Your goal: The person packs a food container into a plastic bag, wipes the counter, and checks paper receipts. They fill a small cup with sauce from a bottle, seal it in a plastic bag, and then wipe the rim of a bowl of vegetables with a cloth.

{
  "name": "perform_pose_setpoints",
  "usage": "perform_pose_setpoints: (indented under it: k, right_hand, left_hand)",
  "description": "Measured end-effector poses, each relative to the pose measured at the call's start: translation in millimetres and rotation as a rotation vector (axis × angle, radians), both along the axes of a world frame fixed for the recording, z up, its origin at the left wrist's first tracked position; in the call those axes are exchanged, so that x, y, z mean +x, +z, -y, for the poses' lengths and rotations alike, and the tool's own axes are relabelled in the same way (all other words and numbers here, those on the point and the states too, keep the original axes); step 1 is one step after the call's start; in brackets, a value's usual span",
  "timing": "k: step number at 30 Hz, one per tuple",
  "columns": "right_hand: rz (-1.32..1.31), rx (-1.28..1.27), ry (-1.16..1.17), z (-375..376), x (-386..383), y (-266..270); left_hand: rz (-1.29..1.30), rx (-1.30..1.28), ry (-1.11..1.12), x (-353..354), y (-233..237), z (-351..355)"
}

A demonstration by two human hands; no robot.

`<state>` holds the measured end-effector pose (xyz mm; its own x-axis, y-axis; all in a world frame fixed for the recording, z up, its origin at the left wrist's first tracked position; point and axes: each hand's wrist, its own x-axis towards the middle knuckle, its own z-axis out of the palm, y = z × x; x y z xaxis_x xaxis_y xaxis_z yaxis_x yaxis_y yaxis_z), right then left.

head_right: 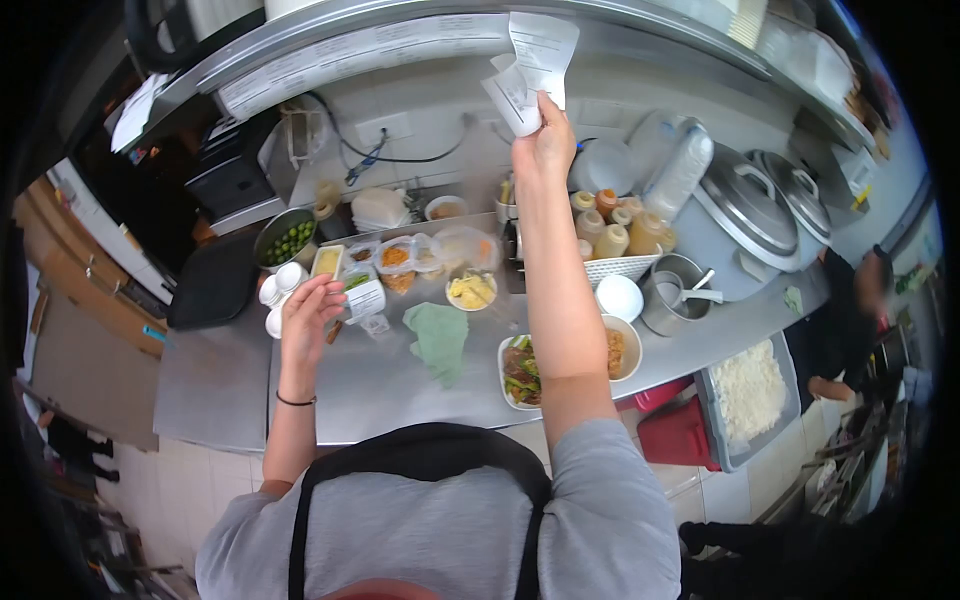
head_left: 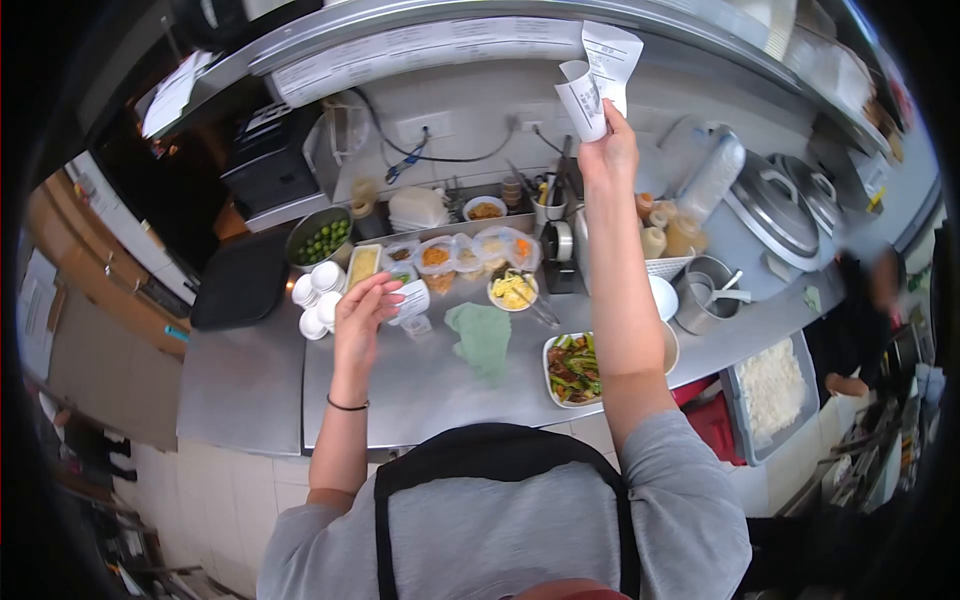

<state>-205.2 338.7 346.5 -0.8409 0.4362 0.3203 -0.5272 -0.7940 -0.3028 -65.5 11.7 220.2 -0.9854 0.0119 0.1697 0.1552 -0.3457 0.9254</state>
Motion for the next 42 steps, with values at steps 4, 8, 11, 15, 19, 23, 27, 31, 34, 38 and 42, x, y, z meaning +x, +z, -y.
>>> perform_pose_setpoints:
  k: [4, 8, 11, 15, 19, 23, 27, 31, 34, 38, 42]
  right_hand:
    - [-0.043, 0.0, -0.097, -67, -16, 5]
    - [0.025, 0.02, -0.248, -113, -11, 21]
    - [-0.034, 0.01, -0.226, -144, -6, 22]
    - [0.081, -0.219, -0.26, -181, -9, 20]
    - [0.068, -0.256, -0.258, -223, -29, 24]
    - [-0.004, -0.187, -0.233, -212, -28, 53]
    - [-0.05, -0.081, -0.354, -198, -17, 47]
    - [-0.059, -0.037, -0.319, -183, -3, 0]
    - [0.19, 0.329, -0.365, -120, 15, -52]
    - [0.194, 0.59, -0.097, 0, 75, -72]
    - [0.217, 0.712, 0.15, 69, 100, -78]
  left_hand:
    - [0.001, 0.013, -0.004, -2, -8, 6]
    - [0.029, 0.014, 0.006, -6, -17, 10]
    - [0.053, 0.0, 0.0, -5, -16, 4]
    - [0.047, -0.007, -0.007, -6, -13, -5]
    - [0.042, -0.016, 0.003, -5, -11, -6]
    - [0.055, -0.026, 0.009, -6, -11, -5]
    - [0.057, -0.026, 0.01, -7, -13, -7]
    - [0.065, -0.032, 0.0, -4, -17, -11]
    - [0.078, -0.087, -0.012, -2, -17, -16]
    - [0.02, -0.211, -0.084, -5, -6, -30]
    - [-0.163, -0.207, -0.122, -6, 21, -42]
